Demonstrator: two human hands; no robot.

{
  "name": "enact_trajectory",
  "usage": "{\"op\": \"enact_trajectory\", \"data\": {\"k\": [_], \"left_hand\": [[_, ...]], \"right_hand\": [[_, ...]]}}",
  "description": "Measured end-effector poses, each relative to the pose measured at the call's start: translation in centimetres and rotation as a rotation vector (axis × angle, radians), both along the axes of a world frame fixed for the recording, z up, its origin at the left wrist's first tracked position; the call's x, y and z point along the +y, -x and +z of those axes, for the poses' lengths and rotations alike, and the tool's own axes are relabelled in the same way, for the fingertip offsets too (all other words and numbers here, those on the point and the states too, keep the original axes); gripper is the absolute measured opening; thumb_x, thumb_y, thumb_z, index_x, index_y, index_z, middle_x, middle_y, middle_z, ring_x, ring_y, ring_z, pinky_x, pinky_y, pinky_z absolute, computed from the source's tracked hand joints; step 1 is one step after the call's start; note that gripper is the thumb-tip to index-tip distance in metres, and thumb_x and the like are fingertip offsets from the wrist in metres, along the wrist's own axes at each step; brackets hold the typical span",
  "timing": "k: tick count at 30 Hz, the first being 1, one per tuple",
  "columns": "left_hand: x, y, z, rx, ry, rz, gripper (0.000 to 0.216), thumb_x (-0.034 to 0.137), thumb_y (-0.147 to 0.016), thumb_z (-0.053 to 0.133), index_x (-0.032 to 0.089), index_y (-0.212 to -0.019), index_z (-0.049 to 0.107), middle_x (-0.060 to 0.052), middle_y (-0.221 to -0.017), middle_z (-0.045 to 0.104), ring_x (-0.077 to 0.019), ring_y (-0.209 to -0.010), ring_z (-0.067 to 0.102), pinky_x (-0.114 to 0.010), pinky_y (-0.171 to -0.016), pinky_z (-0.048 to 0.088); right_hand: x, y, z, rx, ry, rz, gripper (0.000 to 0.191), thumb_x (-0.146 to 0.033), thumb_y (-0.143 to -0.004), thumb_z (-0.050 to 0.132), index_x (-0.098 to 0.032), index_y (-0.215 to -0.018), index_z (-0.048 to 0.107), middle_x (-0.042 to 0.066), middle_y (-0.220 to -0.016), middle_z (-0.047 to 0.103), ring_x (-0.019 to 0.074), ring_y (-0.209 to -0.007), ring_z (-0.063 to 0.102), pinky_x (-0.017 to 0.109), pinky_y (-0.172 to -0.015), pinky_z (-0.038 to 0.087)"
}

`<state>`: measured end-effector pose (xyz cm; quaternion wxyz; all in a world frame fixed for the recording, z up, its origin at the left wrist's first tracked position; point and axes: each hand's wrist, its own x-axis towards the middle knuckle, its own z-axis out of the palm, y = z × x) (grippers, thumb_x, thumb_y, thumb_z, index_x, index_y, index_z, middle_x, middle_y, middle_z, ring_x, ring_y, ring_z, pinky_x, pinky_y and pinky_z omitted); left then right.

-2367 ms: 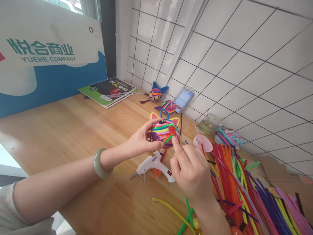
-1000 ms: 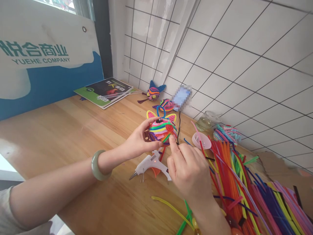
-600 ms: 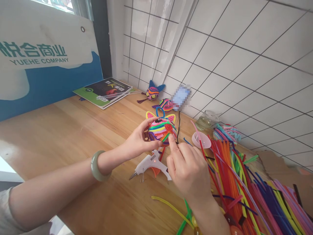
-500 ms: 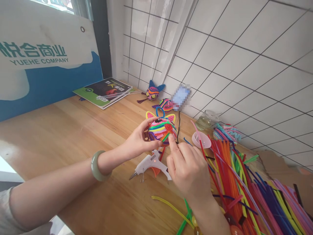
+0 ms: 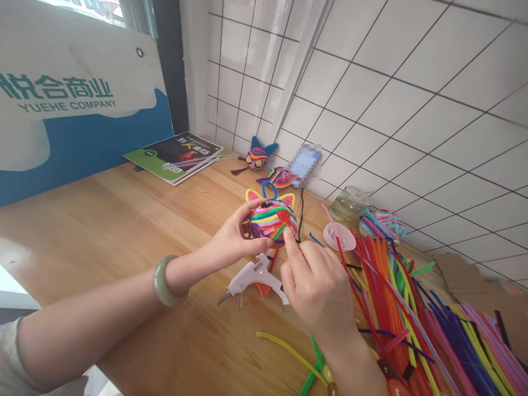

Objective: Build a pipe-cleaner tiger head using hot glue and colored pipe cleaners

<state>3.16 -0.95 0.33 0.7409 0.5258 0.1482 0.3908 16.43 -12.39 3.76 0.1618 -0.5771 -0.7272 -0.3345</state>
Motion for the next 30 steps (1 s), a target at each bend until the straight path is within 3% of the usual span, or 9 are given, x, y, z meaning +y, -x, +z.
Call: {"op": "enact_trajectory", "data": {"k": [17,30], "left_hand": [[-0.01,0.04,0.16,0.043,0.009,0.017,0.071,0.014,-0.065,0.078,0.023,-0.126,0.044,-0.009,-0.126,0.056,-0.0264,-0.110,0.060,-0.035,-0.086,0.054],[0.26,0.03,-0.34,0.036,-0.025,0.003,0.070,0.019,-0.067,0.079,0.026,-0.128,0.044,-0.009,-0.133,0.052,-0.0291,-0.116,0.056,-0.039,-0.090,0.052]], "right_hand": [[-0.02,-0.05,-0.08,0.011,0.016,-0.006,0.033,-0.009,-0.089,0.046,-0.003,-0.118,0.060,0.004,-0.068,0.053,0.0190,-0.067,0.046,0.034,-0.060,0.036],[0.04,0.00,-0.18,0.021,0.003,-0.002,0.033,-0.008,-0.088,0.047,-0.002,-0.116,0.062,0.004,-0.067,0.051,0.0189,-0.067,0.046,0.033,-0.062,0.035]]}}
